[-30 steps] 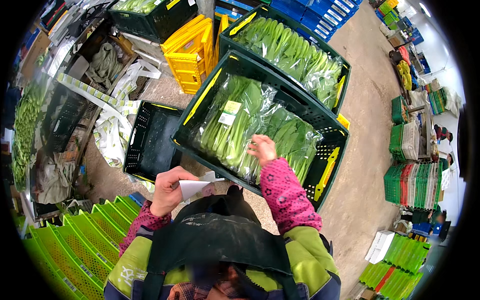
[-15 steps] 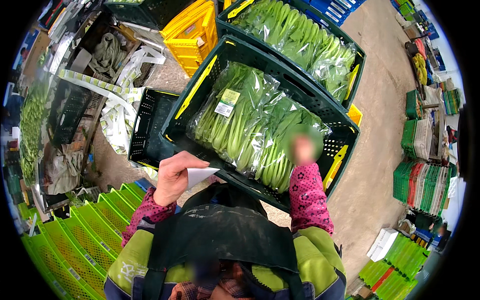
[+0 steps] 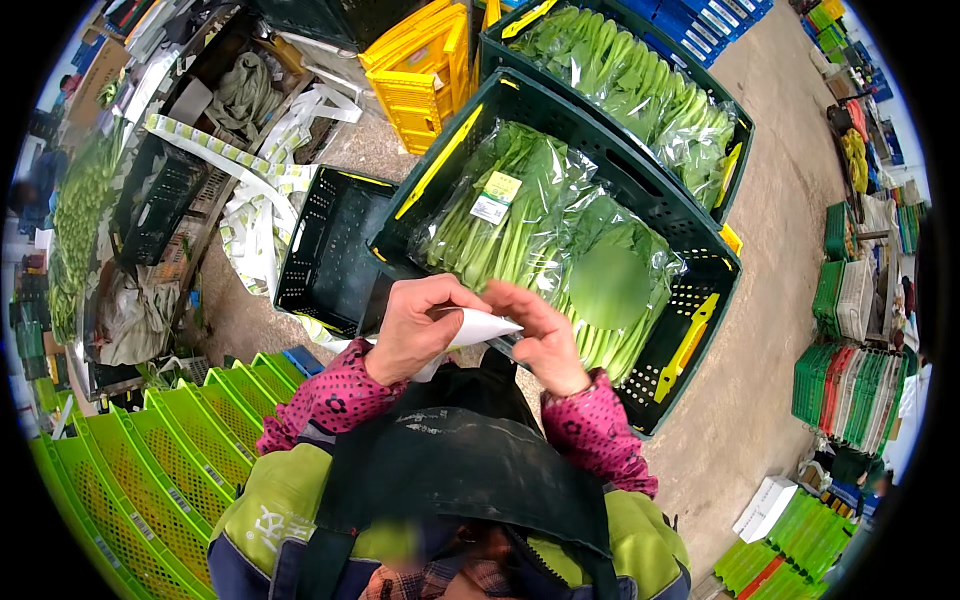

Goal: The person transfers bags of produce from green crates into yellow crates by hand, peeling individual adhesive labels from a roll and applying them to each bag, and organizes empty crates in the workspace.

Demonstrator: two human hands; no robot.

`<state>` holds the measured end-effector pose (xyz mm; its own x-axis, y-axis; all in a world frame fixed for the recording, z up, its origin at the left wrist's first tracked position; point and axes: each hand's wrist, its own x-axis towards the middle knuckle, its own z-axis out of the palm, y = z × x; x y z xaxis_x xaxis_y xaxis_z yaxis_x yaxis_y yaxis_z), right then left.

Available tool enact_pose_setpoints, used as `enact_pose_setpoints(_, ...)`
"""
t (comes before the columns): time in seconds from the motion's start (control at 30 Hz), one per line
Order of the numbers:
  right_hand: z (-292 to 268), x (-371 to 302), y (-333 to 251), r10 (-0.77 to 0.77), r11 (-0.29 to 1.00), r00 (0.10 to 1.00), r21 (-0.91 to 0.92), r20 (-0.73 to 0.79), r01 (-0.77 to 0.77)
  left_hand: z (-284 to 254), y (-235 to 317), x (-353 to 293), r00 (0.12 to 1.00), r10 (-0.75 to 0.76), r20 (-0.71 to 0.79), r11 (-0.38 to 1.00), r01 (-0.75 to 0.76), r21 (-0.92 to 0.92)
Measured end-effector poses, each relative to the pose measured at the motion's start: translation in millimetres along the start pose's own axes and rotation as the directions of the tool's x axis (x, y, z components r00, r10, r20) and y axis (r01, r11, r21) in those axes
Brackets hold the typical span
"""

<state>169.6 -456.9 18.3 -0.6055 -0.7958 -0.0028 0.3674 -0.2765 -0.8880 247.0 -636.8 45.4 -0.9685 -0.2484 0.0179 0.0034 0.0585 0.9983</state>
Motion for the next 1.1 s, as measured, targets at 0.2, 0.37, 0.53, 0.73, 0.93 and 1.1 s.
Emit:
enact_pose_setpoints(0.2,45.1,-16.4,28.8,0.186,0.982,0.964,0.078,-0.191,-0.174,-26.3,-32.3,-26.2,0.985,0.036,-0.169,0.986,-0.008,0.168)
enact_pose_setpoints(0.37,56.1,-22.2,35.9,0.227,0.974,0.936,0.044,-0.269,-0.224,-28.3,-7.6,-23.1,0.968,0.209,-0.140,0.939,-0.159,0.305)
enact_pose_setpoints(0.53,57.6,-21.6,34.8,0.173,0.984,0.935,0.100,-0.311,-0.149,-27.0,-13.1,-34.4,0.994,-0.025,-0.107,0.958,-0.007,-0.287)
enact_pose_setpoints(0.73,50.1,-16.1,20.9,0.088,0.995,0.911,0.077,-0.403,-0.062,-15.4,-23.6,-34.8,0.994,-0.059,-0.090,0.987,0.044,-0.157)
enact_pose_setpoints(0.93,-13.5,-24.8,-2.5,-0.217,0.921,0.785,-0.389,-0.580,-0.032,-14.4,-29.1,-31.3,0.996,0.037,-0.078,0.945,-0.010,0.327)
enact_pose_setpoints(1.1,-122.9,-33.2,-32.9,-0.067,0.995,0.616,-0.099,-0.785,-0.019,-34.0,-46.7,-43.0,0.990,-0.105,-0.094,0.890,0.136,0.434)
